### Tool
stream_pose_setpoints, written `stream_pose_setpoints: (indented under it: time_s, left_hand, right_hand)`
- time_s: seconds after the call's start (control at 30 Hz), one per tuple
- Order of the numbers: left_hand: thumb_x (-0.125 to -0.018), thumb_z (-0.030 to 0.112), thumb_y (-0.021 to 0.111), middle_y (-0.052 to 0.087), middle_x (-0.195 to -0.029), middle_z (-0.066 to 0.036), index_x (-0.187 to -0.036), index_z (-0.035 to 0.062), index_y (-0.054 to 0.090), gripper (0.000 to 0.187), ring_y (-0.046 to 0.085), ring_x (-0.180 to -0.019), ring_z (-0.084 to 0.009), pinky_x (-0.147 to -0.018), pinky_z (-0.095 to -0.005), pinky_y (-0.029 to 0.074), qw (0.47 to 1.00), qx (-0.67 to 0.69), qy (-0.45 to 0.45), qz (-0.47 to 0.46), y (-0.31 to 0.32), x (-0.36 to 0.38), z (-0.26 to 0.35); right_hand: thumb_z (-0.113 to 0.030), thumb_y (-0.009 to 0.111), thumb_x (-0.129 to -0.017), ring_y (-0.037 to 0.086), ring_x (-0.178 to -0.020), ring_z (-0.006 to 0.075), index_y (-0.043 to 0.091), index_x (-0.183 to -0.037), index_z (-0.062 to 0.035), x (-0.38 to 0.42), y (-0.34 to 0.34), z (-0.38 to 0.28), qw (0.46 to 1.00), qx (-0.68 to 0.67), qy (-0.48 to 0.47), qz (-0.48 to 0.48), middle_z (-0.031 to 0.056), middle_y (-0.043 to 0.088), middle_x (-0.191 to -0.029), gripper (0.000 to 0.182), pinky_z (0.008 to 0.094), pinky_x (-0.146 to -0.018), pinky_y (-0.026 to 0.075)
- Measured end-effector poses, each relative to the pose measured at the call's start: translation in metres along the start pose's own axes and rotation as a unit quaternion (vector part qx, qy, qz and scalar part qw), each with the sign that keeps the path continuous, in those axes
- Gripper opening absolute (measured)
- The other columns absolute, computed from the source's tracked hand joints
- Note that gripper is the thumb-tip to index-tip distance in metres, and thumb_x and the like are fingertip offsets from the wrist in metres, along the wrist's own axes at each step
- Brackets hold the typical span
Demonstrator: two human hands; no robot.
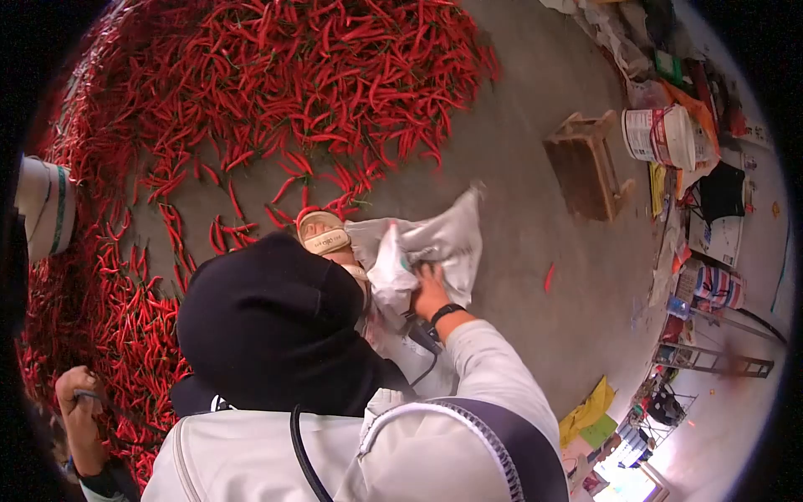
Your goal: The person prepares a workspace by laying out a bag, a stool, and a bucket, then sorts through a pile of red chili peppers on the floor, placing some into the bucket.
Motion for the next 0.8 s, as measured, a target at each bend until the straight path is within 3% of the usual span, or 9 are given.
stream_pose_setpoints:
  time_s: [0.1, 0.2, 0.33, 0.37, 0.53, 0.63, 0.7, 0.73, 0.8]
  left_hand:
    - [-0.087, 0.03, 0.06, 0.04, -0.062, -0.001, -0.093, 0.005, 0.056, 0.026, 0.039, -0.046, -0.0056, -0.041, -0.019, 0.029, 0.999, -0.013, -0.003, -0.036, 0.001, -0.016, 0.011]
    - [-0.087, 0.03, 0.06, 0.04, -0.062, 0.0, -0.092, 0.0045, 0.057, 0.026, 0.039, -0.046, -0.0057, -0.041, -0.0192, 0.03, 0.999, -0.038, 0.002, -0.033, 0.003, -0.02, 0.015]
    - [-0.088, 0.029, 0.059, 0.042, -0.067, -0.001, -0.094, 0.0041, 0.056, 0.026, 0.04, -0.047, -0.0053, -0.042, -0.0188, 0.03, 0.998, -0.011, -0.001, -0.058, 0.004, -0.023, 0.007]
    - [-0.088, 0.029, 0.059, 0.043, -0.071, -0.002, -0.096, 0.0041, 0.055, 0.026, 0.04, -0.048, -0.0049, -0.043, -0.0187, 0.031, 0.999, -0.012, -0.009, -0.048, 0.004, -0.021, 0.004]
    - [-0.09, 0.027, 0.057, 0.045, -0.083, -0.004, -0.101, 0.0039, 0.052, 0.026, 0.039, -0.048, -0.0046, -0.045, -0.0188, 0.03, 0.998, 0.018, -0.021, -0.048, -0.003, -0.017, -0.007]
    - [-0.09, 0.026, 0.056, 0.045, -0.087, -0.005, -0.101, 0.0032, 0.051, 0.025, 0.041, -0.052, -0.0051, -0.046, -0.0197, 0.03, 0.997, 0.021, -0.048, -0.049, -0.018, -0.008, -0.013]
    - [-0.091, 0.021, 0.055, 0.047, -0.09, -0.005, -0.103, 0.0036, 0.049, 0.022, 0.049, -0.062, -0.0087, -0.054, -0.0235, 0.04, 0.994, 0.111, -0.021, -0.013, -0.025, -0.003, -0.015]
    - [-0.089, 0.015, 0.056, 0.054, -0.097, -0.009, -0.103, 0.0042, 0.054, 0.018, 0.058, -0.079, -0.0143, -0.069, -0.0306, 0.048, 0.977, 0.154, -0.093, 0.117, -0.064, 0.036, -0.053]
    - [-0.089, 0.016, 0.055, 0.055, -0.093, -0.008, -0.105, 0.0037, 0.053, 0.02, 0.057, -0.075, -0.0135, -0.068, -0.0299, 0.049, 0.98, 0.15, -0.041, 0.126, -0.043, 0.037, -0.013]
  right_hand:
    - [-0.02, 0.055, -0.073, 0.034, -0.123, 0.0365, 0.06, -0.111, -0.0109, 0.019, -0.023, -0.027, 0.994, -0.025, -0.038, 0.094, 0.0152, 0.051, -0.123, 0.039, 0.0573, -0.107, 0.013]
    - [-0.022, 0.054, -0.075, 0.034, -0.126, 0.0325, 0.061, -0.11, -0.0123, 0.042, -0.014, -0.033, 0.945, 0.226, -0.21, -0.112, 0.0051, 0.054, -0.118, 0.038, 0.058, -0.107, 0.013]
    - [-0.022, 0.054, -0.075, 0.036, -0.124, 0.0329, 0.059, -0.112, -0.0114, 0.054, -0.005, -0.042, 0.969, 0.167, -0.182, 0.019, 0.0071, 0.053, -0.117, 0.038, 0.0604, -0.106, 0.012]
    - [-0.022, 0.054, -0.075, 0.036, -0.124, 0.0335, 0.057, -0.114, -0.0111, 0.047, -0.003, -0.044, 0.975, 0.154, -0.156, -0.038, 0.009, 0.052, -0.117, 0.04, 0.0588, -0.106, 0.012]
    - [-0.015, 0.051, -0.076, 0.048, -0.112, 0.0304, 0.062, -0.106, -0.0118, 0.036, -0.054, -0.049, 0.967, 0.094, -0.155, -0.181, 0.0088, 0.056, -0.111, 0.032, 0.0515, -0.096, 0.035]
    - [-0.007, 0.051, -0.072, 0.058, -0.091, 0.033, 0.064, -0.087, -0.0064, 0.014, -0.119, 0.001, 0.998, -0.027, 0.009, 0.052, 0.0151, 0.063, -0.092, 0.019, 0.0428, -0.077, 0.047]
    - [-0.009, 0.051, -0.076, 0.058, -0.093, 0.0361, 0.062, -0.101, -0.0052, -0.016, -0.174, 0.054, 0.966, -0.074, 0.089, 0.231, 0.0181, 0.062, -0.098, 0.028, 0.043, -0.08, 0.047]
    - [-0.014, 0.054, -0.079, 0.058, -0.1, 0.0349, 0.057, -0.111, -0.0019, -0.032, -0.195, 0.077, 0.929, -0.16, 0.144, 0.301, 0.0201, 0.061, -0.107, 0.035, 0.0412, -0.086, 0.046]
    - [-0.021, 0.056, -0.082, 0.051, -0.114, 0.0345, 0.048, -0.123, 0.0016, -0.074, -0.213, 0.116, 0.869, -0.272, 0.237, 0.339, 0.0225, 0.053, -0.121, 0.047, 0.0397, -0.095, 0.04]
Point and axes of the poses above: each hand's wrist, its own x-axis away from the middle knuckle, its own y-axis out of the palm, z = x × y, the point moved 3 cm from there along -x, towards the middle knuckle
